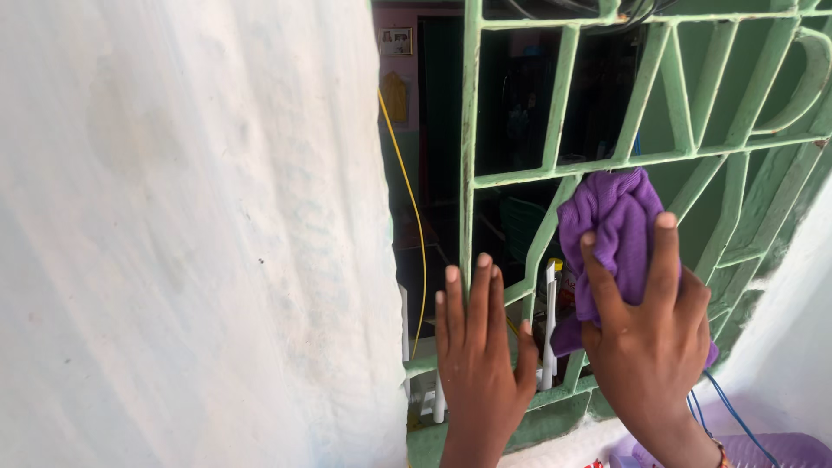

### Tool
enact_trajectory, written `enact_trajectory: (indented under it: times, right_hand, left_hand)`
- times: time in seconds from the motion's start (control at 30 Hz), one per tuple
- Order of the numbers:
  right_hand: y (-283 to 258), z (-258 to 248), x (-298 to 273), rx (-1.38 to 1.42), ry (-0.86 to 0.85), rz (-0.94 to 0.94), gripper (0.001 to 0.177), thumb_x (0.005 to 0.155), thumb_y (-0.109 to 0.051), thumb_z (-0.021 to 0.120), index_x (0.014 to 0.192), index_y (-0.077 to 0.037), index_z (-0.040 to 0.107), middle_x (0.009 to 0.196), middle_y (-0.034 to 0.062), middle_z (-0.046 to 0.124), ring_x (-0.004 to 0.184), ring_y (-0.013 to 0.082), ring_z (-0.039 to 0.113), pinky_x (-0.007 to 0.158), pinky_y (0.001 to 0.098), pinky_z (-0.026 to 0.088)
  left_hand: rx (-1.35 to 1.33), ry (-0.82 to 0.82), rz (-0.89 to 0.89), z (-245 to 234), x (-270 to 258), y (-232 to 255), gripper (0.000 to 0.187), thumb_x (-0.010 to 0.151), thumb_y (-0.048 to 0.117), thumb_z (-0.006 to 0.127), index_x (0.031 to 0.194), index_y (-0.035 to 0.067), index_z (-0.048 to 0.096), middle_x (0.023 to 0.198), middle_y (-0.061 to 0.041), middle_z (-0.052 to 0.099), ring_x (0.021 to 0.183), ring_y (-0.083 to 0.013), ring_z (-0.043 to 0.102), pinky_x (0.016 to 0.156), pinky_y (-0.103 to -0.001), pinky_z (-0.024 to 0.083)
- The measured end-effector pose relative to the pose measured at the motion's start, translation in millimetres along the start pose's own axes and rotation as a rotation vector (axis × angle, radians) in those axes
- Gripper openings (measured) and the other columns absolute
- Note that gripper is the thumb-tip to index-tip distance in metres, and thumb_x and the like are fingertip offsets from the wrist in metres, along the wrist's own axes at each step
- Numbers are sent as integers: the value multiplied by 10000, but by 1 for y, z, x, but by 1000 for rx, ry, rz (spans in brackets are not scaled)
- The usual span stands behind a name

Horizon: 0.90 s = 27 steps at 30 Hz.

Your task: The person wipes the green metal window grille with a purple cloth. They systematically clean the vertical and horizontal bars of the grille, moving the cloth along the metal surfaces to remove dust or dirt.

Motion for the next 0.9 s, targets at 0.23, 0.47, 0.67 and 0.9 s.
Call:
enact_trajectory:
  times: [0.23,0.47,0.67,0.9]
  right_hand:
    - [-9,13,-13,-182,0,-474,272,783,-278,819,1051,-326,828,1485,14,610,1031,354,664,787,393,568]
    - [-2,-25,22,-192,170,-417,224,859,-314,854,1079,-279,842,1489,-7,645,1135,308,632,880,375,491]
    - [-12,-37,33,-342,-19,-377,507,586,-223,845,1075,-360,828,1451,-39,628,1078,277,653,919,332,564]
    - [-13,-24,34,46,-59,-203,721,510,-129,857,1223,-196,777,1560,177,530,1135,342,663,938,426,587]
  left_hand:
    - [75,-50,15,-3,-9,-5,627,780,62,628,1386,-82,560,1544,-188,479,1545,-468,270,1170,-588,371]
    - [61,-54,23,-7,-8,-6,671,708,54,663,1358,-92,582,1520,-202,494,1539,-475,279,1134,-572,432]
    - [78,-9,76,-2,-8,-13,578,740,65,648,1296,-95,636,1515,-200,525,1540,-480,305,1115,-561,472]
    - [5,-22,68,-2,-6,-26,562,768,68,631,1304,-100,634,1503,-211,552,1544,-491,323,1096,-557,500]
Point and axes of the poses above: each hand's wrist, its own x-axis towards the middle knuckle, its own z-axis out of the palm, y = z × x, the point moved 5 cm from there along x, towards the middle knuckle
